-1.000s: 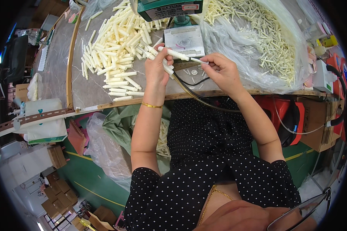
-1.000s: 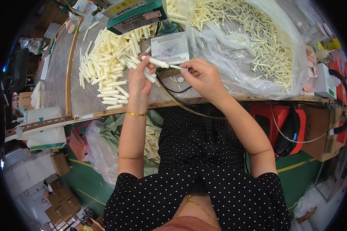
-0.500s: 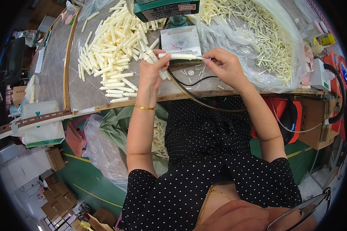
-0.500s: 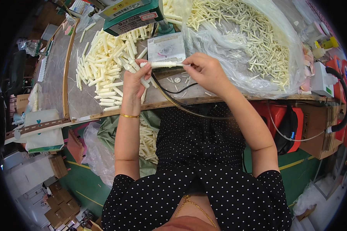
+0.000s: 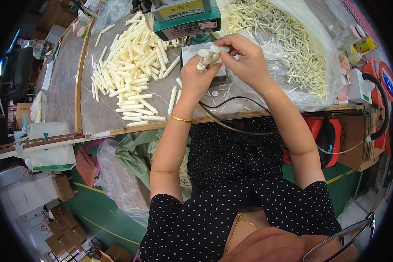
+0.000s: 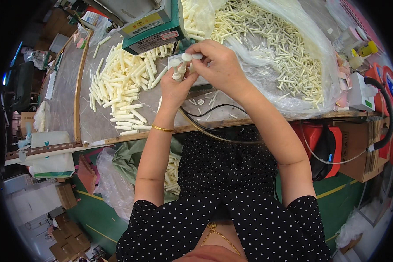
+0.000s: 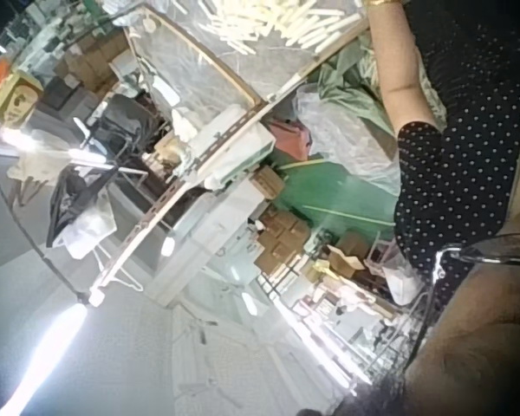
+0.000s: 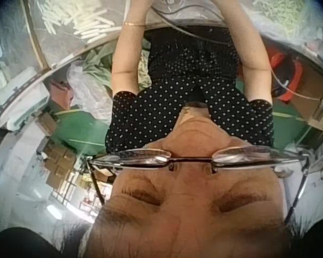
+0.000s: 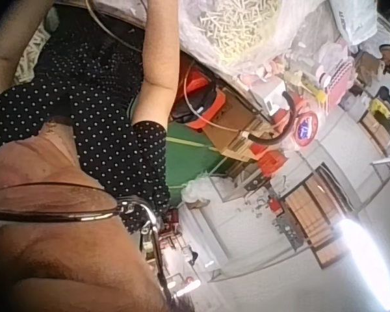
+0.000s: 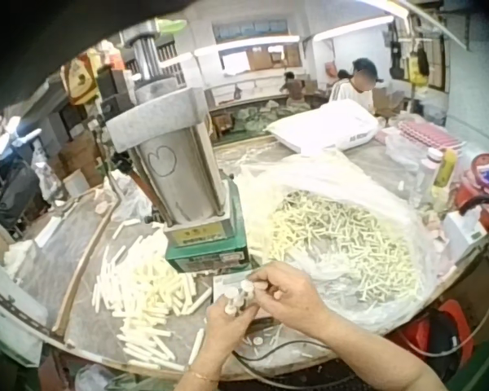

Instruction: Assembling small white plastic components by pressing pieces together at a factory workstation.

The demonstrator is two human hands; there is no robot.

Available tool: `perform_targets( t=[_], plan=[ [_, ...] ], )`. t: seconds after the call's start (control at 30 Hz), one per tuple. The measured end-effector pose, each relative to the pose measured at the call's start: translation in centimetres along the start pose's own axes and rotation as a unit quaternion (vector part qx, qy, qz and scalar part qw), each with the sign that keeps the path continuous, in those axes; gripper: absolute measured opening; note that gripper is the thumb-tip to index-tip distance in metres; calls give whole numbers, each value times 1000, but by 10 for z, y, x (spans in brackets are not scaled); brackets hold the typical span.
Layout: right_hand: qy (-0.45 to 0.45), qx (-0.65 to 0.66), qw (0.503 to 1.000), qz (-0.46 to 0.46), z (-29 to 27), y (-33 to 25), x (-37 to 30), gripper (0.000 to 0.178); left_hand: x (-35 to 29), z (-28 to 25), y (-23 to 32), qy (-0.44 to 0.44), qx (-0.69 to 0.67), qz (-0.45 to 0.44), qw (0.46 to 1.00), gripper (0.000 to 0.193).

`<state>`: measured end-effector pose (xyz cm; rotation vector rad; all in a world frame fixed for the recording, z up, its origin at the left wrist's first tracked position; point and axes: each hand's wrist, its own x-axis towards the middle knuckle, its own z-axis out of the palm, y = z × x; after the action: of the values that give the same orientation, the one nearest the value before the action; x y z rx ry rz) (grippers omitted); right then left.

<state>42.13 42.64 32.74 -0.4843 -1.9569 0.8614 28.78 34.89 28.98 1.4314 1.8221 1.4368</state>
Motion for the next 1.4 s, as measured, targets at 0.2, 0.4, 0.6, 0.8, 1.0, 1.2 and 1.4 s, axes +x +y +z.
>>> perform_targets(
  t=[0.2,0.4,0.6,0.8,1.0,1.2,1.4],
  plan=[
    [25,50,998,-4,14,0,5,35,17,12,-36,134,-133,-91,978,24],
    [9,3,999,54,-9,6,-19,32,20,7,-29,112,-266,-204,936,26],
    [22,-14,994,109,-30,19,-43,28,17,6,-29,121,-264,-197,936,23],
    [43,-44,988,141,-60,31,-60,25,19,19,-33,118,-267,-193,937,23],
    [-22,-131,978,160,-98,35,-72,23,-26,-61,-4,20,-119,-186,975,29],
    [36,-283,931,229,-192,71,-109,18,-142,-203,-19,-184,252,-349,884,32],
    [-115,-473,871,72,-171,108,-98,23,-186,-210,-60,-26,397,-208,893,37]
  ],
)
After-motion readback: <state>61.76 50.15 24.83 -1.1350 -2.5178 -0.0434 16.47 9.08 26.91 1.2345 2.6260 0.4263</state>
